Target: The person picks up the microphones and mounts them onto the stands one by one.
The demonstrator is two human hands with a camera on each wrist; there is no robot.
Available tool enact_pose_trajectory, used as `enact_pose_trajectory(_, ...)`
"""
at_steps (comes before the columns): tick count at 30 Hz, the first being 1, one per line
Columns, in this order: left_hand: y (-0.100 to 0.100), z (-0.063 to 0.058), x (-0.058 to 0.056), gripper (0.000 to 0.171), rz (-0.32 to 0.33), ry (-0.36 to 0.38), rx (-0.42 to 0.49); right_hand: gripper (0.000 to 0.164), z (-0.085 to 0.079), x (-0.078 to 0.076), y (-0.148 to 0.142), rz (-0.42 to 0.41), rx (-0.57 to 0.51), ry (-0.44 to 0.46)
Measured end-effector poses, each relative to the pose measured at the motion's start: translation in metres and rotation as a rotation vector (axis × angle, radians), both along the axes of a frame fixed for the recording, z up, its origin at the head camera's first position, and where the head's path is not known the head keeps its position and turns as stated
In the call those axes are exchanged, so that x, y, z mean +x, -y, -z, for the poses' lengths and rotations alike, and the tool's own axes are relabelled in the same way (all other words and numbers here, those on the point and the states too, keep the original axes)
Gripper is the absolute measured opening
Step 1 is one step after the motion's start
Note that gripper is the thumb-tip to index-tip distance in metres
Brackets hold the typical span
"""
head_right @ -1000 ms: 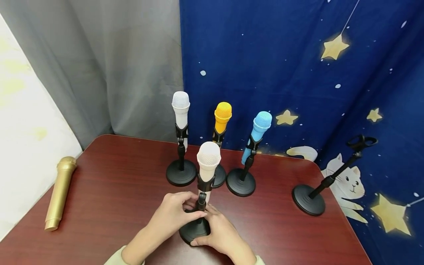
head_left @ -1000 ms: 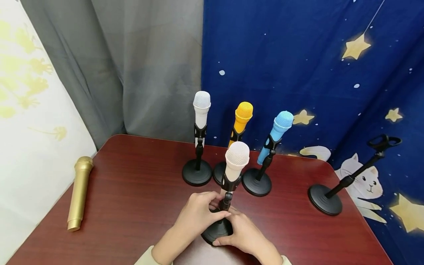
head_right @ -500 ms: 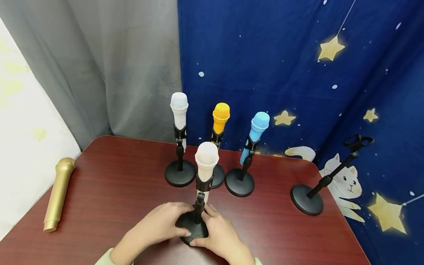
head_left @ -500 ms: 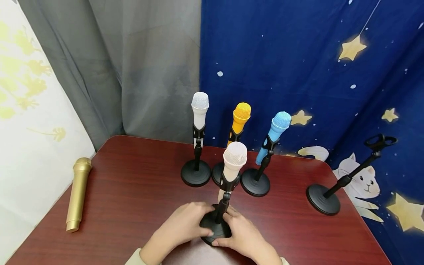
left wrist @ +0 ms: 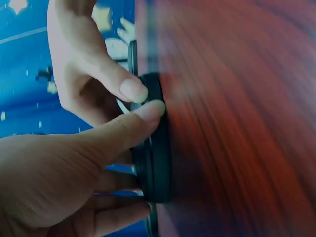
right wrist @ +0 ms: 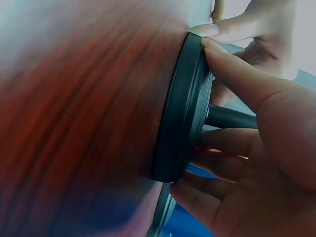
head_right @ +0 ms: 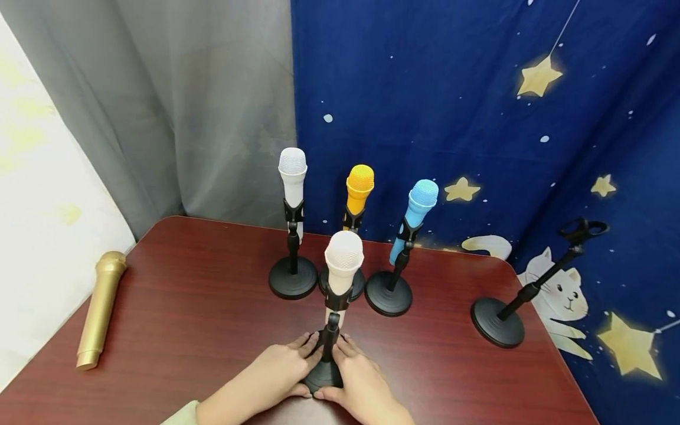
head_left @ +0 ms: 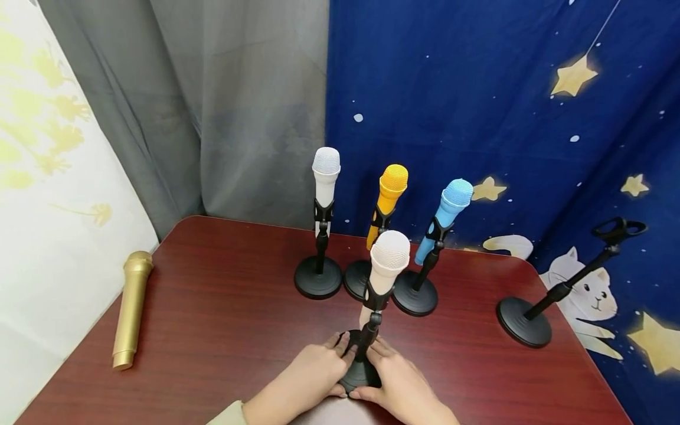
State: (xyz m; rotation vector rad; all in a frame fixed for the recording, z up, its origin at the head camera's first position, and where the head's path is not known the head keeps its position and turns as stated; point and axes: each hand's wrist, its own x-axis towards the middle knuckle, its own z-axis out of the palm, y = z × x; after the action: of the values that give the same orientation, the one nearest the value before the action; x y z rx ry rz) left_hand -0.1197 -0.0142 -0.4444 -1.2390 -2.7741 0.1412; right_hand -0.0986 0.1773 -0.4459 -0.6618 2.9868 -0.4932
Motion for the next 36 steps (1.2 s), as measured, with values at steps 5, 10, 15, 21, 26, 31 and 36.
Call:
enact_pose_trajectory(5,-0.027,0.002,0.006,0.07,0.047,-0.124,-0.072,0.067,-0.004,0.008,-0.019,-0.002,0.053,-0.061)
enact_pose_trajectory(10,-0.053,0.002,0.009,0.065,0.076,-0.157,-0.114,0.064,-0.004,0.018,-0.038,0.038,0.145,-0.105)
enact_pose_trajectory(15,-0.081,0.007,0.011,0.049,0.164,-0.253,-0.1,0.066,-0.005,0.024,-0.06,0.098,0.158,-0.041)
enact_pose_trajectory(21,-0.112,0.005,0.014,0.058,0.176,-0.249,-0.121,0.064,-0.007,0.028,-0.087,0.152,0.138,0.001)
enact_pose_trajectory(26,-0.14,0.004,0.01,0.059,0.196,-0.199,-0.178,0.059,-0.01,0.029,-0.103,0.229,0.179,0.049)
enact_pose_trajectory(31,-0.168,0.004,0.005,0.054,0.2,-0.174,-0.25,0.056,-0.011,0.023,-0.121,0.275,0.179,0.087)
enact_pose_trajectory(36,-0.191,0.0,-0.003,0.054,0.174,-0.161,-0.255,0.053,-0.01,0.018,-0.144,0.262,0.119,0.003)
